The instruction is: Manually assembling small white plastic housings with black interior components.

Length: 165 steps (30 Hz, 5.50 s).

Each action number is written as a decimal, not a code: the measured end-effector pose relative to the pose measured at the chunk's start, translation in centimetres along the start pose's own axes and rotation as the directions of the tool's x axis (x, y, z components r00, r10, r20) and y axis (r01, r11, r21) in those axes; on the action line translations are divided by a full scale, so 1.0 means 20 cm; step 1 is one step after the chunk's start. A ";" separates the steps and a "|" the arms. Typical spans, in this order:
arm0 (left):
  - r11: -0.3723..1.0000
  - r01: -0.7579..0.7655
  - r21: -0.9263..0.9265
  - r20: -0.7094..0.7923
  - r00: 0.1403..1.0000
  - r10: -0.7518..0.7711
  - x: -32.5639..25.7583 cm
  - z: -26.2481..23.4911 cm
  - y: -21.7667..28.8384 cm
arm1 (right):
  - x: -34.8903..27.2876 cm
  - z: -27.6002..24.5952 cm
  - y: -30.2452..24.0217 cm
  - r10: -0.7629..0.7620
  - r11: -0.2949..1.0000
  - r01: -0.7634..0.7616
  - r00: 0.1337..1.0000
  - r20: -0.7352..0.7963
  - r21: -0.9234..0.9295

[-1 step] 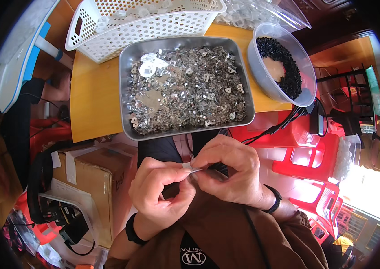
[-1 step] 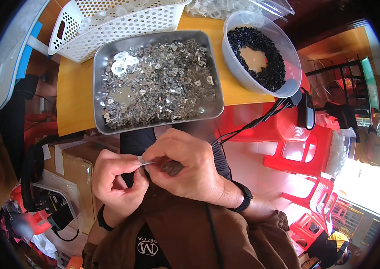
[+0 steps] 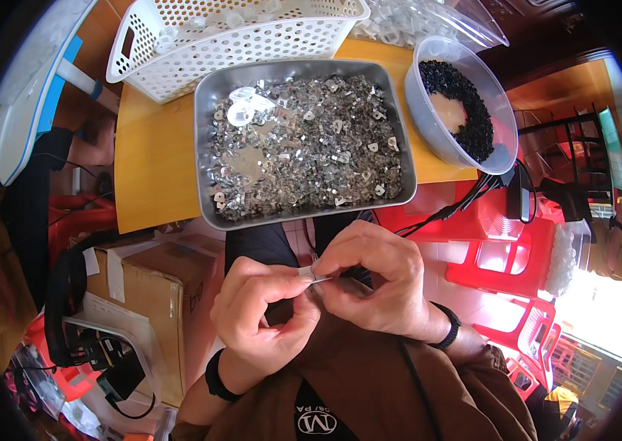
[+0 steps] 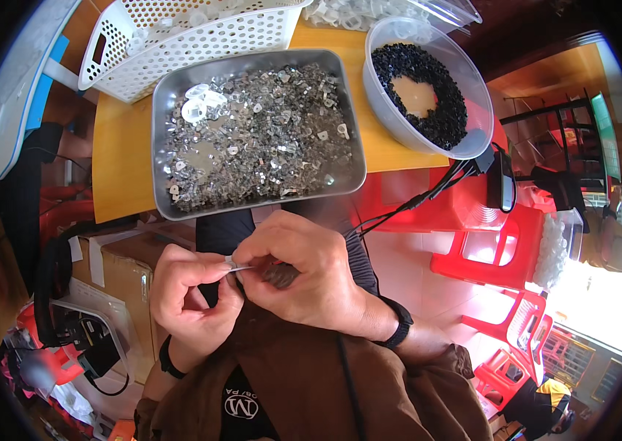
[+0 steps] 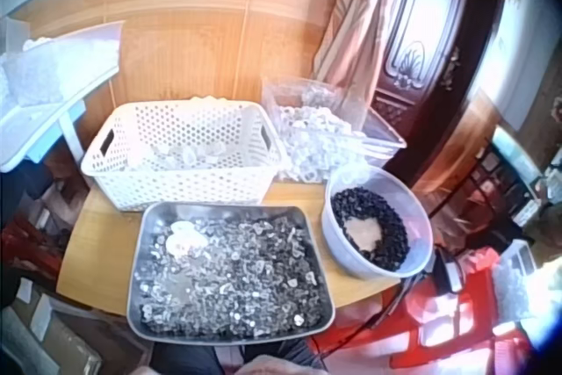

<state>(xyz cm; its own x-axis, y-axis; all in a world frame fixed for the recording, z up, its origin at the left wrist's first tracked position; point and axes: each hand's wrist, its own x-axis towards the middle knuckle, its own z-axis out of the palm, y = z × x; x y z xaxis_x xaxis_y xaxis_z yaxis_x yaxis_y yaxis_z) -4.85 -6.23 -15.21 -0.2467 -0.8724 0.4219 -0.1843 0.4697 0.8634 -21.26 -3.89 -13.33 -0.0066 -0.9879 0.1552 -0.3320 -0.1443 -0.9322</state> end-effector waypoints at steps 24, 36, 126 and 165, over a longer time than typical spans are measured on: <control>0.999 -0.013 0.032 -0.002 1.000 0.013 0.01 0.03 -0.01 | 0.03 0.06 -0.01 -0.215 0.951 0.180 0.969 -0.123 -0.251; 0.998 -0.017 -0.054 0.017 1.000 0.018 0.01 0.03 0.00 | 0.02 0.07 -0.01 -0.320 0.911 0.253 0.933 -0.167 -0.326; 0.807 0.331 -0.490 0.128 0.942 -0.309 0.00 0.00 -0.04 | -0.01 0.05 0.04 0.134 0.969 -0.105 0.984 -0.118 0.225; 0.964 0.182 -0.196 0.031 0.983 -0.179 0.00 0.04 0.01 | 0.04 0.05 0.02 -0.366 0.900 0.303 0.916 -0.164 -0.314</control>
<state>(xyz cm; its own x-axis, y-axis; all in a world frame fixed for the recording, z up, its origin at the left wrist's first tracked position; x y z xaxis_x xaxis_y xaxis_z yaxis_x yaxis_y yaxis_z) -5.58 -6.14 -15.22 -0.2389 -0.9378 0.2517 -0.0356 0.2675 0.9629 -20.46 -4.77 -13.86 -0.0394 -0.8425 0.5372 -0.5969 -0.4113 -0.6888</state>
